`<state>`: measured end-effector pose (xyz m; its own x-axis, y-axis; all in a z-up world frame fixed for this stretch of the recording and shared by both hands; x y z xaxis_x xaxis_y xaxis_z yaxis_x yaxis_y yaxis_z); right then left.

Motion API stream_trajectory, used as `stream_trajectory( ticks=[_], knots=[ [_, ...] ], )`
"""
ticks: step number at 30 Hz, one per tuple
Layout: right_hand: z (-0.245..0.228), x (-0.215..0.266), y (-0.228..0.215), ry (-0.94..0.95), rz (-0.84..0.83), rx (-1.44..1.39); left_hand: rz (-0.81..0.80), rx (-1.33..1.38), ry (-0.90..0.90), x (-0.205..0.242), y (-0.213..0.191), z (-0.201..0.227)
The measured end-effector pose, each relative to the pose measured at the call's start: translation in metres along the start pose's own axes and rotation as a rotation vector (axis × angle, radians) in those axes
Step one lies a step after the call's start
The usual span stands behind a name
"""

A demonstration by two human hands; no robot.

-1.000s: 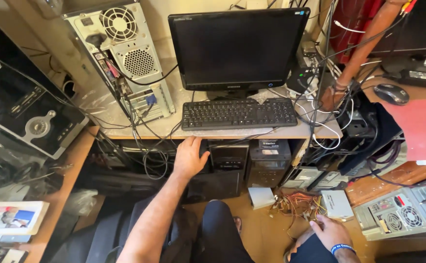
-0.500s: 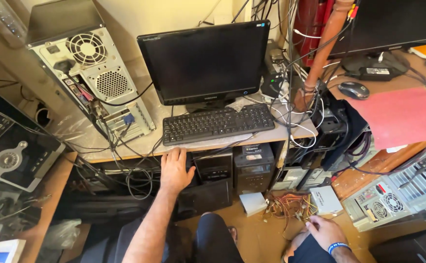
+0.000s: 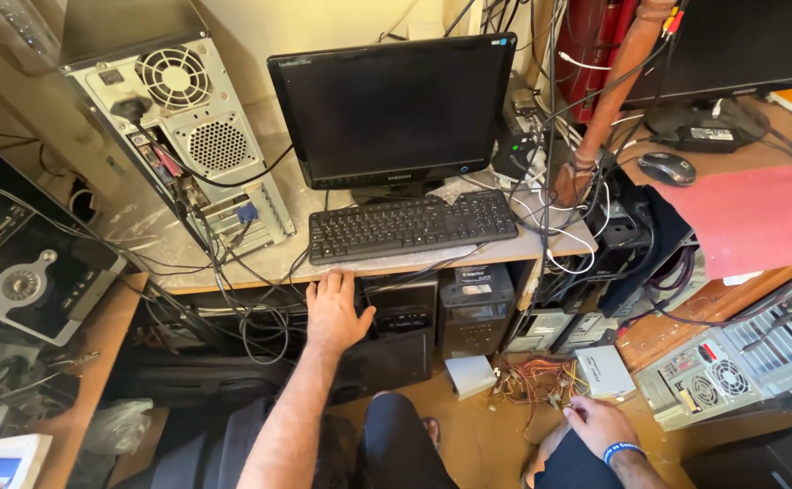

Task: Connecting cables to a PC and navigating BIOS and OS menus to troubleshoot software errors.

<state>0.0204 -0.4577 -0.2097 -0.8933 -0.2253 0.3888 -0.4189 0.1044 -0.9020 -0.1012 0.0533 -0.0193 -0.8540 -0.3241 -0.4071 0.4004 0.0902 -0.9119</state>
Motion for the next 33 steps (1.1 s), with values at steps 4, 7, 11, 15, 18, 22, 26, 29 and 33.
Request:
stream_trajectory(
  ticks=[4,7,11,15,18,22,26,29,33],
  knots=[
    [-0.0006,-0.0006,0.0041,-0.022,0.029,0.017,-0.044,-0.015,-0.008,-0.0003,0.0003,0.0003],
    [-0.0017,-0.0023,0.0019,-0.025,0.033,0.008,-0.077,-0.023,-0.008,-0.0052,0.0008,-0.0002],
    [-0.0025,-0.0008,0.0006,-0.027,0.026,0.001,-0.097,-0.034,-0.007,-0.0041,0.0018,0.0008],
    [-0.0005,-0.0027,0.0037,-0.016,0.025,-0.001,-0.063,-0.023,0.004,-0.0023,0.0052,0.0006],
    [-0.0006,-0.0022,0.0053,-0.01,0.006,-0.001,-0.063,-0.016,-0.002,-0.0024,0.0033,0.0013],
    [-0.0034,0.0001,-0.0006,-0.007,0.016,-0.01,-0.131,-0.024,-0.024,-0.0037,0.0024,0.0018],
    [-0.0031,0.001,-0.0024,-0.004,0.023,-0.002,-0.141,-0.032,-0.03,-0.0042,0.0055,0.0016],
    [-0.0012,-0.0008,-0.0005,-0.003,0.033,-0.006,-0.151,-0.033,-0.027,-0.0041,0.0077,0.0016],
    [0.003,-0.0064,0.0047,0.008,0.033,-0.025,-0.098,-0.003,-0.006,-0.0013,0.0048,0.0017]
  ],
)
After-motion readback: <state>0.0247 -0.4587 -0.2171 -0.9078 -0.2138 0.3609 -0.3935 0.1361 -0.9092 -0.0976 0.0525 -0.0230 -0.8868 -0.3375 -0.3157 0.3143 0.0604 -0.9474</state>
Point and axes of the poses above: each hand's wrist, its own x-axis away from the middle knuckle, its own y-axis out of the palm, z = x × y, the point moved 9 cm from there along -x, towards the middle knuckle, and after that the axes turned 1 degree about x, right-handed, at the moved point
